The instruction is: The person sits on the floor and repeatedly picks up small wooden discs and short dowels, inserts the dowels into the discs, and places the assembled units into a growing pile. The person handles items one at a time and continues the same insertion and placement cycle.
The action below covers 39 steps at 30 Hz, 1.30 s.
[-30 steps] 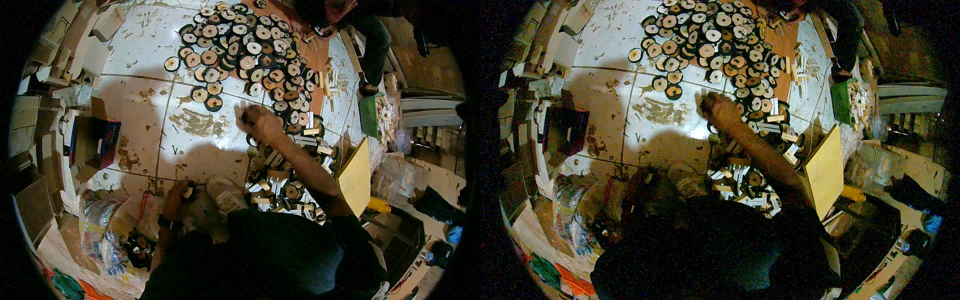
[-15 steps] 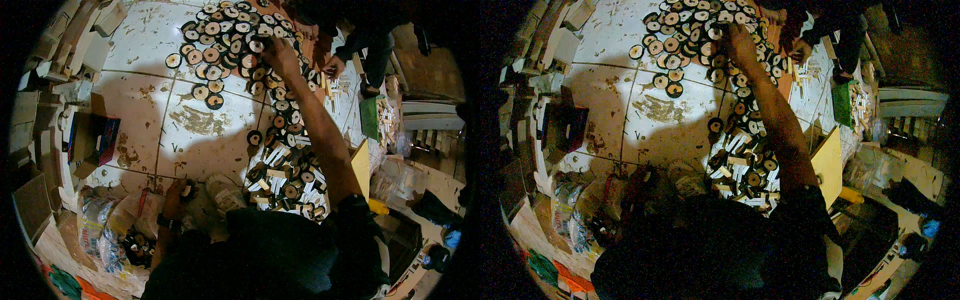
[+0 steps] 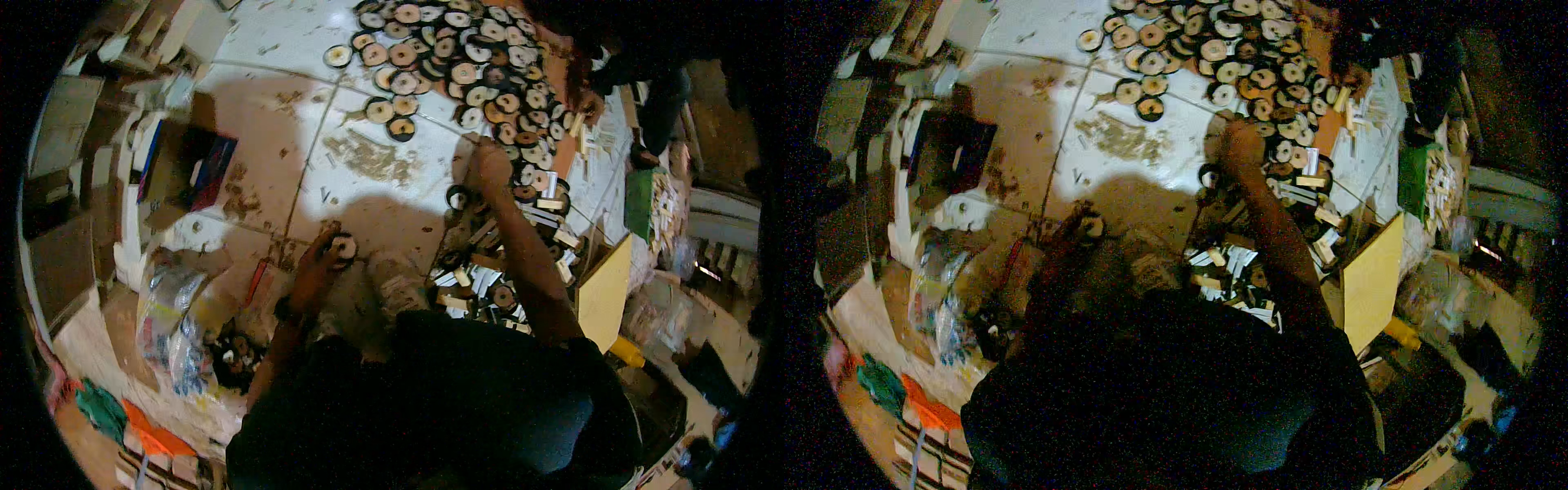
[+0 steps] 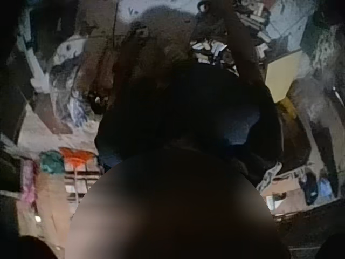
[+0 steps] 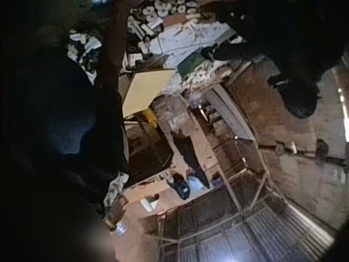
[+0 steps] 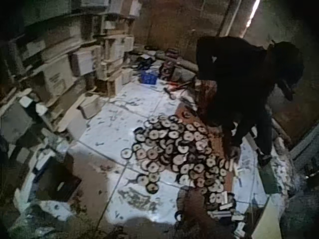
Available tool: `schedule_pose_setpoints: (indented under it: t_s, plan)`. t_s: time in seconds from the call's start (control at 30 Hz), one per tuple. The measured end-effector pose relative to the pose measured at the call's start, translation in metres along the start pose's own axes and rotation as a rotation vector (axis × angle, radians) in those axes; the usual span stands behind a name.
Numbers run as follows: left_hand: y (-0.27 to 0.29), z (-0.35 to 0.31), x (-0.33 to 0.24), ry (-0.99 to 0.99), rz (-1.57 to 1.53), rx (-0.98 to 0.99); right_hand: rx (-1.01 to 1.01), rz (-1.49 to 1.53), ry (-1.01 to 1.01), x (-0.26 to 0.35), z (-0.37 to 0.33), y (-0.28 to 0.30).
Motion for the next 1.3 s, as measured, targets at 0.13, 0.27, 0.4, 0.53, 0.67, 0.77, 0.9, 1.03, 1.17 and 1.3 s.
schedule_pose_setpoints:
  t_s: [0.13, 0.27, 0.4, 0.53, 0.67, 0.77, 0.9, 1.03, 1.17, 1.3]
  plan:
    - [0.000, 0.009, -0.017, 0.068, -0.035, -0.113, 0.087, 0.549, 0.190, 0.026, -0.026, 0.047]
    - [-0.008, 0.005, -0.042, -0.089, 0.051, -0.167, 0.645, 1.209, 0.097, 0.076, -0.090, 0.075]
    - [-0.014, 0.008, -0.054, -0.089, -0.009, -0.158, 0.879, 1.298, 0.260, 0.117, -0.136, 0.101]
    - [-0.016, 0.008, -0.061, -0.177, -0.004, -0.153, 0.697, 1.149, 0.364, 0.127, -0.147, 0.115]
    - [-0.018, 0.009, -0.065, -0.251, 0.206, -0.161, 0.575, 1.154, 0.526, 0.131, -0.149, 0.115]
    - [-0.021, 0.010, -0.066, -0.168, 0.426, -0.177, 0.623, 1.154, 0.450, 0.134, -0.152, 0.107]
    - [-0.025, 0.015, -0.068, -0.161, 0.212, -0.136, 0.650, 1.124, 0.128, 0.133, -0.155, 0.091]
    - [-0.024, 0.015, -0.062, -0.128, 0.196, -0.080, 0.781, 1.239, 0.329, 0.130, -0.144, 0.072]
    - [-0.015, 0.010, -0.035, -0.003, 0.162, -0.009, 0.877, 1.379, -0.032, 0.093, -0.077, 0.054]
    - [-0.004, 0.007, -0.011, 0.087, 0.019, -0.039, 0.327, 1.597, -0.514, 0.028, 0.065, 0.065]
Point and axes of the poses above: each hand's wrist, its own z-axis towards the middle knuckle, its own y-axis out of the back of the hand, x = y × z, the point moved 2 cm from there along z, towards the middle knuckle, and after that the axes turned 11 degrees about -y, right-handed, at the moved point
